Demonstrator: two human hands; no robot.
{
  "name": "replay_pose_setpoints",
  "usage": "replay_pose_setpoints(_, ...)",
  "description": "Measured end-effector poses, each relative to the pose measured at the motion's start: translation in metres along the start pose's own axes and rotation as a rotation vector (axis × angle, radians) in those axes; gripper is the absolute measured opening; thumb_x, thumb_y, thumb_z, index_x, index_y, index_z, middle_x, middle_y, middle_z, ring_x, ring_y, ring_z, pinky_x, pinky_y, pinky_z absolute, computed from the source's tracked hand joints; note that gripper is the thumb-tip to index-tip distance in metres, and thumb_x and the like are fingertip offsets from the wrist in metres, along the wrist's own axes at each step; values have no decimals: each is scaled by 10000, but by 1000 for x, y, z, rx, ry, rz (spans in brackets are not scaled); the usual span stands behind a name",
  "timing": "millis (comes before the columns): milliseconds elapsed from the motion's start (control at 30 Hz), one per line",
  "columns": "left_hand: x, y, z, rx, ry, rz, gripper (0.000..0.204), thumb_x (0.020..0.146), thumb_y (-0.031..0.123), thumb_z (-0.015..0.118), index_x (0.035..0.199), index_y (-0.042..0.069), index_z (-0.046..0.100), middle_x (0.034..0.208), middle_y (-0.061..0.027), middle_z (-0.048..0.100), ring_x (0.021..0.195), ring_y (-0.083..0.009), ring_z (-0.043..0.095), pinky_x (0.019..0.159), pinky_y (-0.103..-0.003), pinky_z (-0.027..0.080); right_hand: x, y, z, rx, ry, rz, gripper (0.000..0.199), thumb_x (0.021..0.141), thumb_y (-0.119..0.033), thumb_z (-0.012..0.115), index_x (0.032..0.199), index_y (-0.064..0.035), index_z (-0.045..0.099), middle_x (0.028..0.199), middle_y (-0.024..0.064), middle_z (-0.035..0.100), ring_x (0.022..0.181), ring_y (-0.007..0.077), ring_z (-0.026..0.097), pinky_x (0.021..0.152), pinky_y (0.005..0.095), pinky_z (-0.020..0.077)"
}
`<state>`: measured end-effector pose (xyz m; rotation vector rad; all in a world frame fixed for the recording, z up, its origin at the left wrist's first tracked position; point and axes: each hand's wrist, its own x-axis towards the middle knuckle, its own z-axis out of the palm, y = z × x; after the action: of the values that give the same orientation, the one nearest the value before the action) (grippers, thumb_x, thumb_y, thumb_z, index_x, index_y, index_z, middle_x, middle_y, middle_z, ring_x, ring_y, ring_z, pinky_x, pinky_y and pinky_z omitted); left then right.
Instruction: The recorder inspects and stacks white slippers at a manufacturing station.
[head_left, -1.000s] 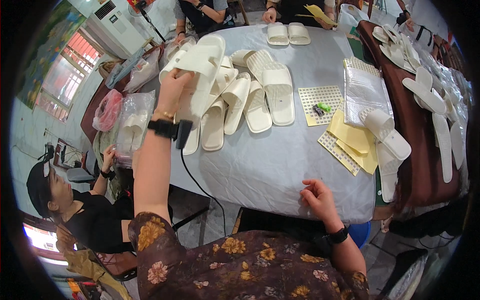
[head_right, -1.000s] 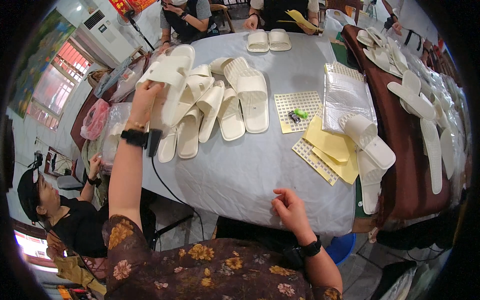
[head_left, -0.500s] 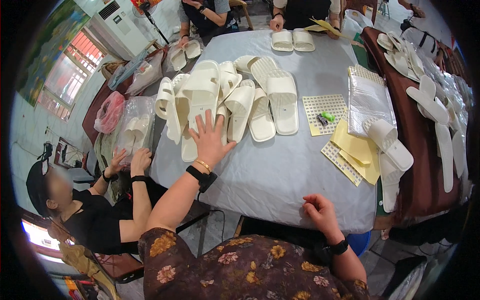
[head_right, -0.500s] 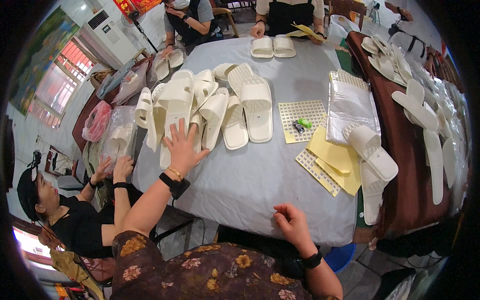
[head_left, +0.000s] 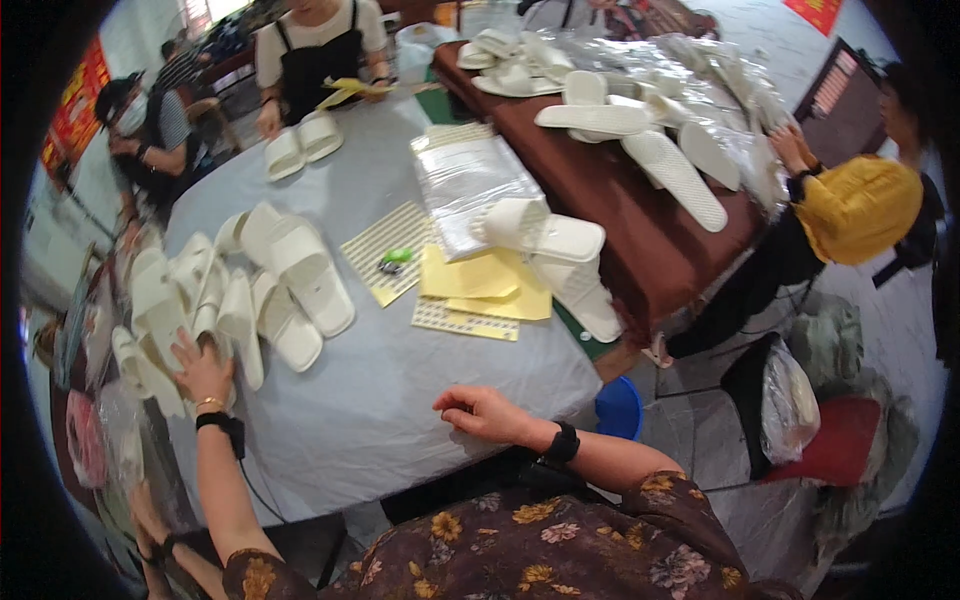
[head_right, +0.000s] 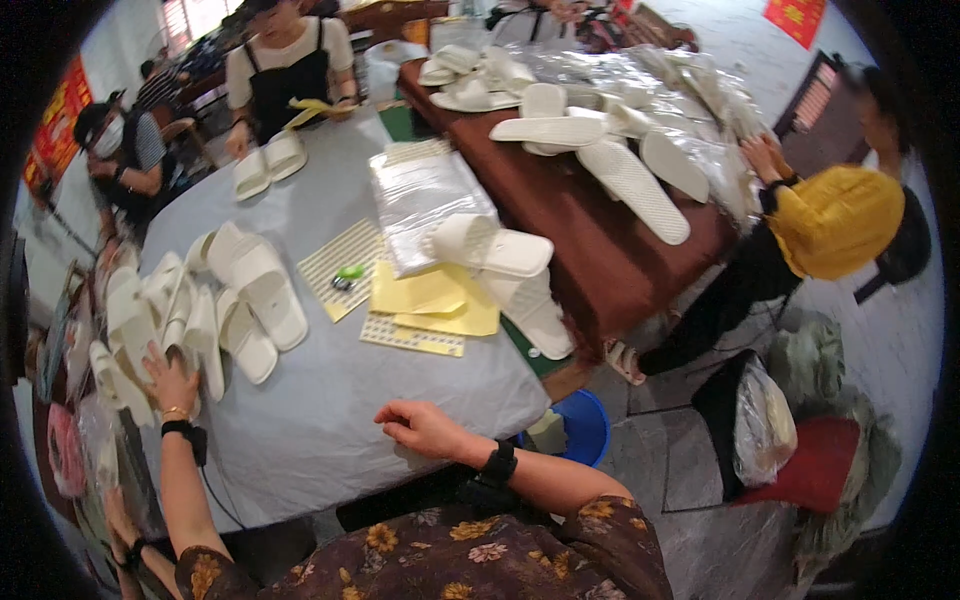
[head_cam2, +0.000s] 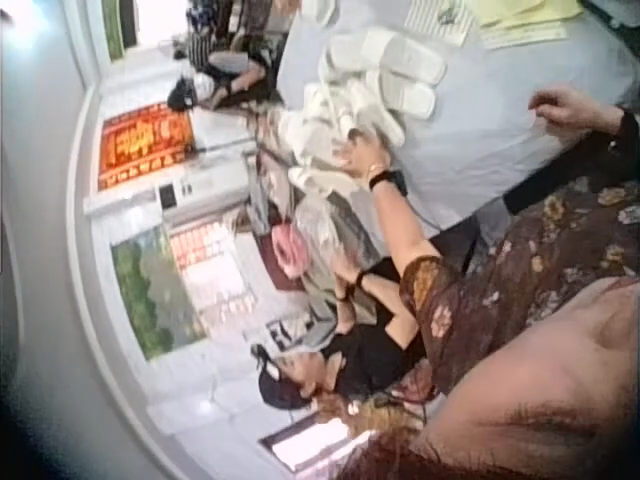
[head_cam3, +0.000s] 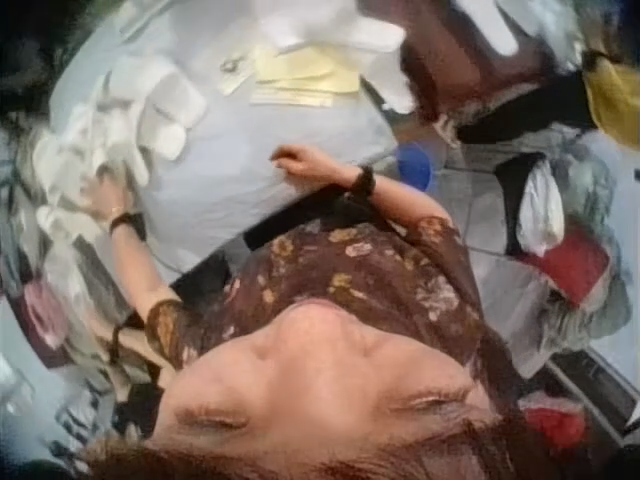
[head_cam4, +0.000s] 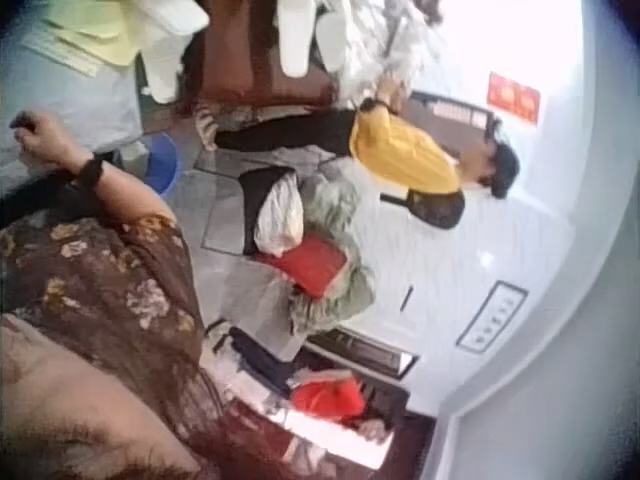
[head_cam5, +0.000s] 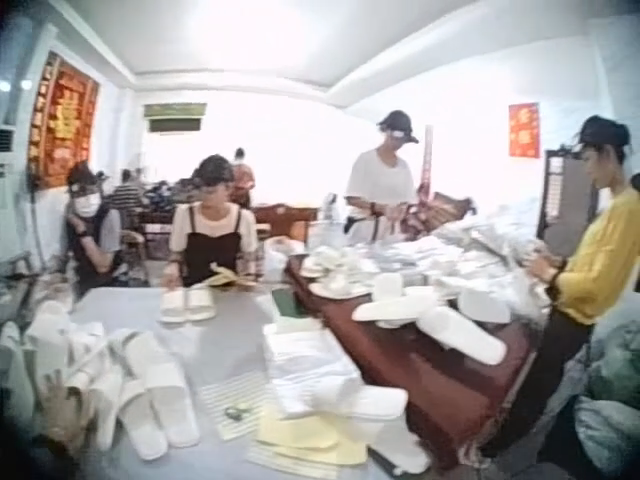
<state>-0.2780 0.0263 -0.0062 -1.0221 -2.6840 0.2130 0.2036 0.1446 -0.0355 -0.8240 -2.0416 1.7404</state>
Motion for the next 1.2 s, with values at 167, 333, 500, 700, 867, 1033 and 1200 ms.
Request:
replay_pose_setpoints(167, 16, 16, -33, -2, -90, -31, 563, 860, 214, 631, 1394, 120, 485, 1621, -144, 130, 1455, -444, 178, 1083, -652, 283, -6, -24, -116, -199, 525, -146, 206, 921, -72, 618, 1118, -15, 635, 956, 78, 681, 822, 132, 625, 726, 275, 510)
replay_pose_setpoints(333, -28, 24, -30, -257, 317, 476, 533, 849, 125, 594, 1372, 90, 497, 1523, -148, 370, 1441, -358, 275, 1163, -558, 222, -3, -61, -271, -1055, 1147, -357, 389, 775, -57, 614, 1157, 7, 574, 1144, 205, 585, 1109, 384, 527, 999, 465, 407)
replay_pose_setpoints(500, -48, 97, -40, -256, 227, 857, 442, 869, 212, 617, 1302, 134, 581, 1461, -100, 469, 1415, -316, 339, 1165, -530, 233, -52, -15, -410, -1489, 1247, 62, 828, 700, -305, 780, 1428, -125, 429, 1445, 187, 434, 1308, 404, 420, 1048, 522, 410)
replay_pose_setpoints(700, -17, 95, -8, -109, 165, 609, 434, 899, 280, 567, 1304, 124, 578, 1406, -129, 526, 1383, -286, 395, 1159, -534, 237, -81, 39, -486, -1387, 1066, 193, 914, 702, -314, 799, 1474, -109, 355, 1469, 188, 424, 1332, 395, 416, 1043, 507, 420)
replay_pose_setpoints(867, -31, 76, -6, -2, 98, 536, 469, 880, 180, 531, 1332, 55, 539, 1410, -163, 506, 1390, -302, 387, 1160, -539, 224, -37, 14, -435, -1340, 1086, 452, 835, 753, -301, 751, 1461, -89, 362, 1321, 195, 550, 1202, 444, 501, 983, 549, 446)
replay_pose_setpoints(1033, -47, 122, -20, -246, 289, 635, 432, 911, 157, 501, 1341, 128, 535, 1445, -140, 473, 1389, -306, 386, 1143, -539, 262, -36, 14, -433, -1183, 1117, 562, 664, 876, -344, 621, 1434, -68, 387, 1255, 252, 583, 1153, 457, 541, 967, 542, 449)
replay_pose_setpoints(1200, -47, 163, -26, -168, 369, 986, 503, 895, 132, 521, 1390, 221, 507, 1516, -98, 390, 1406, -314, 360, 1146, -521, 277, -46, 42, -475, -916, 1178, 318, 573, 876, -254, 588, 1375, -10, 445, 1250, 275, 594, 1167, 427, 566, 947, 506, 448)
